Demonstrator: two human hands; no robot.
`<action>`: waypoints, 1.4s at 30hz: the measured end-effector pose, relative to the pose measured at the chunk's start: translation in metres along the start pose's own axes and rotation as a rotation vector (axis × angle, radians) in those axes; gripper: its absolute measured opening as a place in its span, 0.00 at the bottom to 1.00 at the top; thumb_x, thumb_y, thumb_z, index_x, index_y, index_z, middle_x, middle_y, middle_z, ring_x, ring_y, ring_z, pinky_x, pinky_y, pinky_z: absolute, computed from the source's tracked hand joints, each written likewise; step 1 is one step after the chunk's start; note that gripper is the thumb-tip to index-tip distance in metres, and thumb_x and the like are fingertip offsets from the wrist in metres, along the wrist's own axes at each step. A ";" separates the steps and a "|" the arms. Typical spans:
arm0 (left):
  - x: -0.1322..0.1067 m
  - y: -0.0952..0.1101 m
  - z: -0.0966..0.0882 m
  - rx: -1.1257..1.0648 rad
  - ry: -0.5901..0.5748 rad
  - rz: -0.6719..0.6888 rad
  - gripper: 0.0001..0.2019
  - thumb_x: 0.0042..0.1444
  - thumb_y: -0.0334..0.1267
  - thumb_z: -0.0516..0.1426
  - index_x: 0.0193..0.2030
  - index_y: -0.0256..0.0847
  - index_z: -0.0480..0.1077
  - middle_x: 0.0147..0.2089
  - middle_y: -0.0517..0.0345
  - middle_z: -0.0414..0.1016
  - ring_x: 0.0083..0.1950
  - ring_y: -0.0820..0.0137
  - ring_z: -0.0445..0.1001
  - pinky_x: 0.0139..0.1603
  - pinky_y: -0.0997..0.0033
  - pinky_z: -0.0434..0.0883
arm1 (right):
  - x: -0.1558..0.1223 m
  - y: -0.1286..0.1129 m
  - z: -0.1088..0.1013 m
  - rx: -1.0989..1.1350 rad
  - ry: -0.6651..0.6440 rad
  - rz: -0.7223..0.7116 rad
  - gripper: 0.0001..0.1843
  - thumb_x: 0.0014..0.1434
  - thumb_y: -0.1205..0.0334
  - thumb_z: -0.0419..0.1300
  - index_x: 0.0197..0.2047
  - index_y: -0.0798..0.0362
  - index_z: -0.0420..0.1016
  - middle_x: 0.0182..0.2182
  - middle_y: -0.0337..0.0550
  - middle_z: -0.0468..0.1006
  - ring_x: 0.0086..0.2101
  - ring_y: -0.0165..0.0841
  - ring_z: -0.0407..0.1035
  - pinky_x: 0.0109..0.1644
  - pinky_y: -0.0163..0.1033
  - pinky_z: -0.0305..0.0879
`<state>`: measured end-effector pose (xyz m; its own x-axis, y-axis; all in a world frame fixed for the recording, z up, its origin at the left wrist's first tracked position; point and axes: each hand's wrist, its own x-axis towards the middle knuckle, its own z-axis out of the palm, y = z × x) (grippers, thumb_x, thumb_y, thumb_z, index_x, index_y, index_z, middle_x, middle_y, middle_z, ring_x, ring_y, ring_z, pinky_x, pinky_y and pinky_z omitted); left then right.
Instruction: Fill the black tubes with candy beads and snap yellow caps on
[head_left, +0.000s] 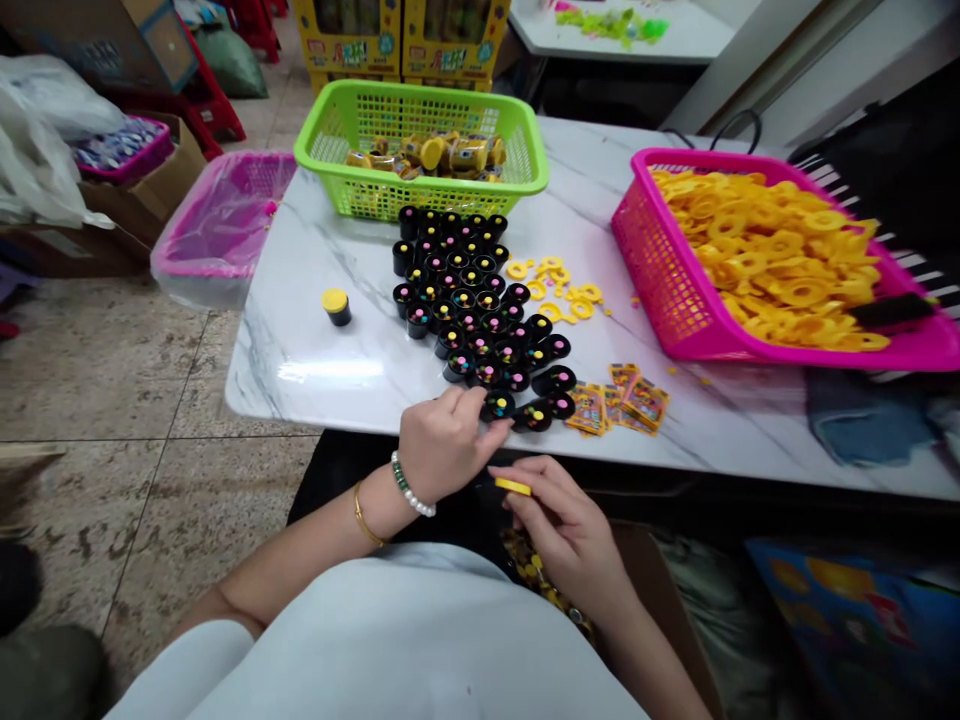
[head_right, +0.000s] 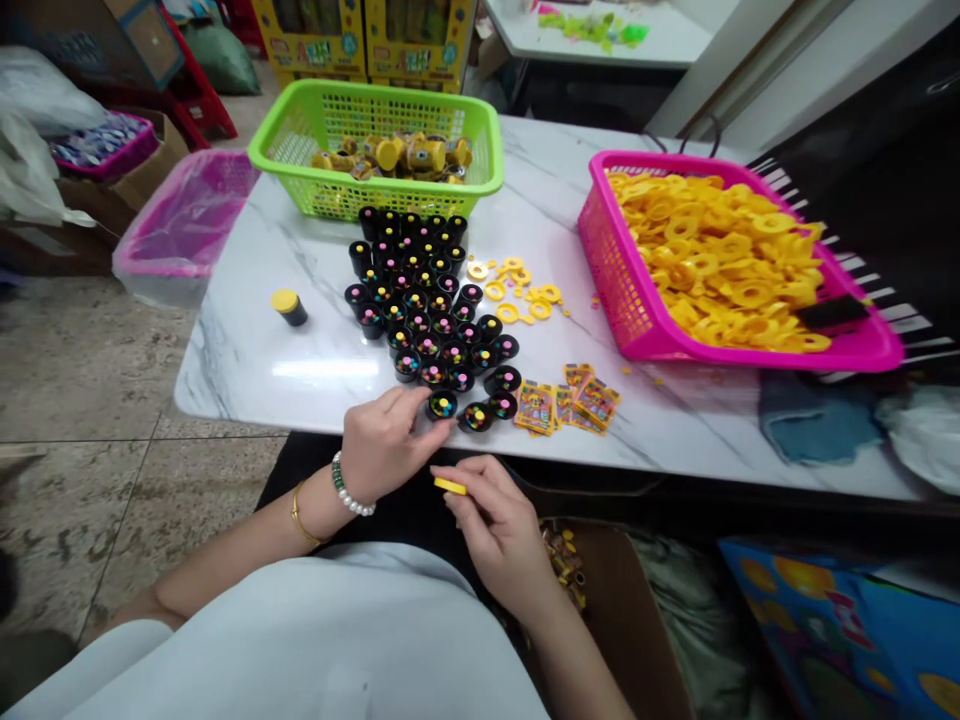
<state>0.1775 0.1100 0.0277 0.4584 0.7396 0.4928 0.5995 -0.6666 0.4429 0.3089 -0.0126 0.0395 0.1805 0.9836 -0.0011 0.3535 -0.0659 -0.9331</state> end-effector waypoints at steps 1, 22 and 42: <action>-0.002 -0.002 -0.005 -0.016 -0.002 0.007 0.14 0.59 0.45 0.58 0.43 0.36 0.74 0.29 0.56 0.75 0.26 0.71 0.71 0.26 0.71 0.64 | 0.001 -0.002 0.003 0.006 -0.005 0.005 0.14 0.61 0.61 0.60 0.49 0.42 0.80 0.35 0.43 0.74 0.27 0.32 0.71 0.28 0.37 0.70; -0.027 -0.078 -0.074 0.004 0.000 -0.149 0.09 0.58 0.41 0.58 0.40 0.38 0.73 0.33 0.54 0.74 0.38 0.64 0.70 0.44 0.62 0.65 | 0.111 -0.052 0.091 0.236 -0.017 0.181 0.13 0.51 0.54 0.69 0.36 0.53 0.79 0.18 0.34 0.70 0.18 0.25 0.61 0.19 0.30 0.58; -0.031 -0.081 -0.072 -0.018 -0.009 -0.133 0.10 0.60 0.43 0.57 0.36 0.38 0.72 0.31 0.56 0.74 0.35 0.66 0.69 0.40 0.64 0.62 | 0.110 -0.052 0.094 0.416 -0.081 0.225 0.08 0.55 0.61 0.68 0.33 0.53 0.73 0.15 0.29 0.69 0.14 0.24 0.64 0.18 0.29 0.61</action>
<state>0.0678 0.1345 0.0304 0.3816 0.8221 0.4224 0.6435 -0.5644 0.5171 0.2240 0.1150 0.0539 0.1324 0.9637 -0.2317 -0.0861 -0.2217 -0.9713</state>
